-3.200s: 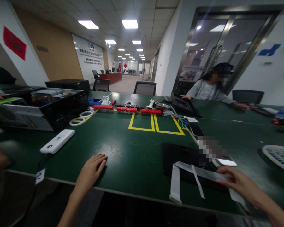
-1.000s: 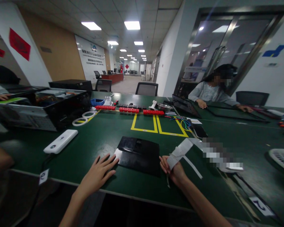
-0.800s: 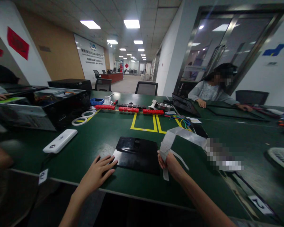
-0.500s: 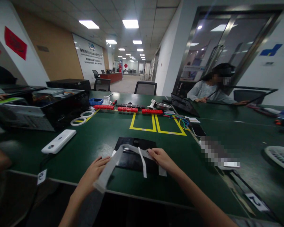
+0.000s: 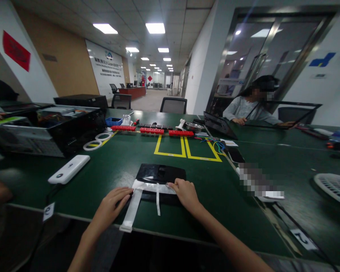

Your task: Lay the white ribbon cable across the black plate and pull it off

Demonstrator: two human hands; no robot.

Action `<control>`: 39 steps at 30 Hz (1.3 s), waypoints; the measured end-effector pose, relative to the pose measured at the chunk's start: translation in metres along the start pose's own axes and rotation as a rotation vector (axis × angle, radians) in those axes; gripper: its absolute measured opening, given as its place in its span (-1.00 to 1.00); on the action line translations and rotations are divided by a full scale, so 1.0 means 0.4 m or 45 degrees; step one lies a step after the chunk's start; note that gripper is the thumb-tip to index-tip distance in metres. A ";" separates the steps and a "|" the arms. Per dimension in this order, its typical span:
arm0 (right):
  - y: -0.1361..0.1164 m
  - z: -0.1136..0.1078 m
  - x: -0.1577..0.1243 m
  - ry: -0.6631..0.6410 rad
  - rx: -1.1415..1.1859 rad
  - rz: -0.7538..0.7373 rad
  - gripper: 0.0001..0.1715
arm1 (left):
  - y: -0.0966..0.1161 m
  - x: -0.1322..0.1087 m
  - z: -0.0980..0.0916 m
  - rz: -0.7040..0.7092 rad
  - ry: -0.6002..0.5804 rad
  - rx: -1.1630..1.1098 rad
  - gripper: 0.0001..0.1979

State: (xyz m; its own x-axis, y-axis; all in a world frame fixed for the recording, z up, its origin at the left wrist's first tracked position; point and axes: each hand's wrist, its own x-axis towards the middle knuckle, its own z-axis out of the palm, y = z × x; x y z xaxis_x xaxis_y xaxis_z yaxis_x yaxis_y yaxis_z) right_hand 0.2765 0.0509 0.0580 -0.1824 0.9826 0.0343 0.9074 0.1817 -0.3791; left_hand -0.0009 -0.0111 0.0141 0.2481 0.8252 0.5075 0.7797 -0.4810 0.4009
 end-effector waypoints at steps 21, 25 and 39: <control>-0.023 0.003 -0.004 -0.041 -0.063 0.080 -0.62 | 0.154 0.071 0.095 0.197 -0.343 0.209 -0.52; 0.011 -0.009 -0.012 -0.019 0.139 -0.075 -0.83 | 0.147 0.071 0.095 0.189 -0.357 0.184 -0.54; 0.082 -0.013 -0.060 0.091 0.147 -0.030 -0.85 | 0.153 0.062 0.087 0.162 -0.364 0.151 -0.47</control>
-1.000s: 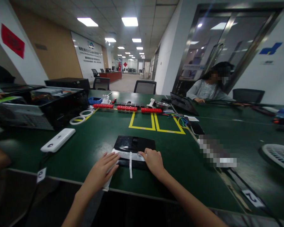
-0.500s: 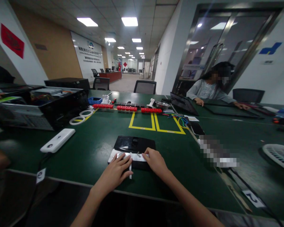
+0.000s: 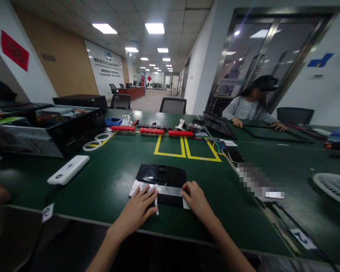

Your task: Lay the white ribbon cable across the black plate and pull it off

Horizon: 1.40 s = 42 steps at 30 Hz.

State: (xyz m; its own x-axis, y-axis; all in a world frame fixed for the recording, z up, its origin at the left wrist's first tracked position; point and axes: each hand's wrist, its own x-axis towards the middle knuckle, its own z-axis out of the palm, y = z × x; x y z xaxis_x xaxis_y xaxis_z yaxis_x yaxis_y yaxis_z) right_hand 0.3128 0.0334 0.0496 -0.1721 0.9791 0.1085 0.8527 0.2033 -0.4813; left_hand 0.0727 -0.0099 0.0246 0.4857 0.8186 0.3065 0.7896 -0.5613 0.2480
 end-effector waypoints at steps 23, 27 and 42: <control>-0.044 0.017 -0.027 -0.309 -0.392 -0.531 -0.36 | -0.218 -0.123 -0.026 -0.429 0.345 0.053 -0.67; -0.023 0.004 -0.029 -0.356 -0.394 -0.489 -0.39 | -0.214 -0.124 -0.027 -0.435 0.319 0.056 -0.66; 0.260 -0.150 -0.129 -0.343 -0.328 -0.117 -0.39 | -0.209 -0.121 -0.034 -0.435 0.346 0.073 -0.67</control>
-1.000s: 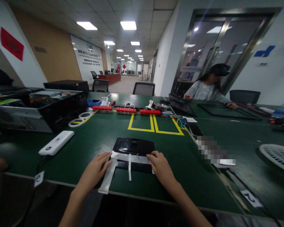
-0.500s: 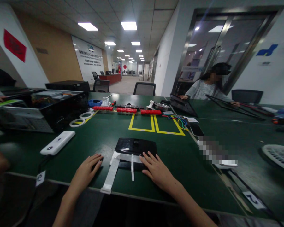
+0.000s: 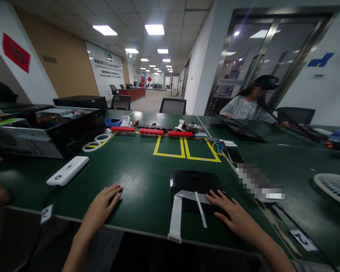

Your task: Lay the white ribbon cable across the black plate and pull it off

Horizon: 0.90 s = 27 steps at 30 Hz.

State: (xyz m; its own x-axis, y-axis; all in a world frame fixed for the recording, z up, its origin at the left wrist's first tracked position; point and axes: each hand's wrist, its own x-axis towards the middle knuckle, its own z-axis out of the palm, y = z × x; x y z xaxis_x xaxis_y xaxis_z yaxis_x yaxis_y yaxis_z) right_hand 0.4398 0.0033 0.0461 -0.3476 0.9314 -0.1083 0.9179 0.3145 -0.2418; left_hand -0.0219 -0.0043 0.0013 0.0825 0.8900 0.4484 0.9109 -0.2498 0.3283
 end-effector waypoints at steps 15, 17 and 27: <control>0.137 -0.038 -0.131 0.097 0.330 0.173 -0.51 | -0.002 0.001 0.004 -0.008 -0.035 0.018 -0.67; 0.131 -0.049 -0.133 0.084 0.377 0.186 -0.52 | -0.002 0.001 0.005 -0.011 -0.034 0.016 -0.67; 0.168 -0.057 -0.127 0.465 0.295 0.674 -0.60 | -0.003 -0.001 0.001 -0.014 -0.022 -0.005 -0.67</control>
State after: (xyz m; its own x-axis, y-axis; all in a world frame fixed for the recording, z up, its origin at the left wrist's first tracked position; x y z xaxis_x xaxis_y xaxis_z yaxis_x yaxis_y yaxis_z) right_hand 0.5235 -0.0188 0.0572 0.2609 0.9639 0.0537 0.8676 -0.2097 -0.4508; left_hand -0.0228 -0.0042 0.0005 0.0792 0.8993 0.4302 0.9102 -0.2412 0.3366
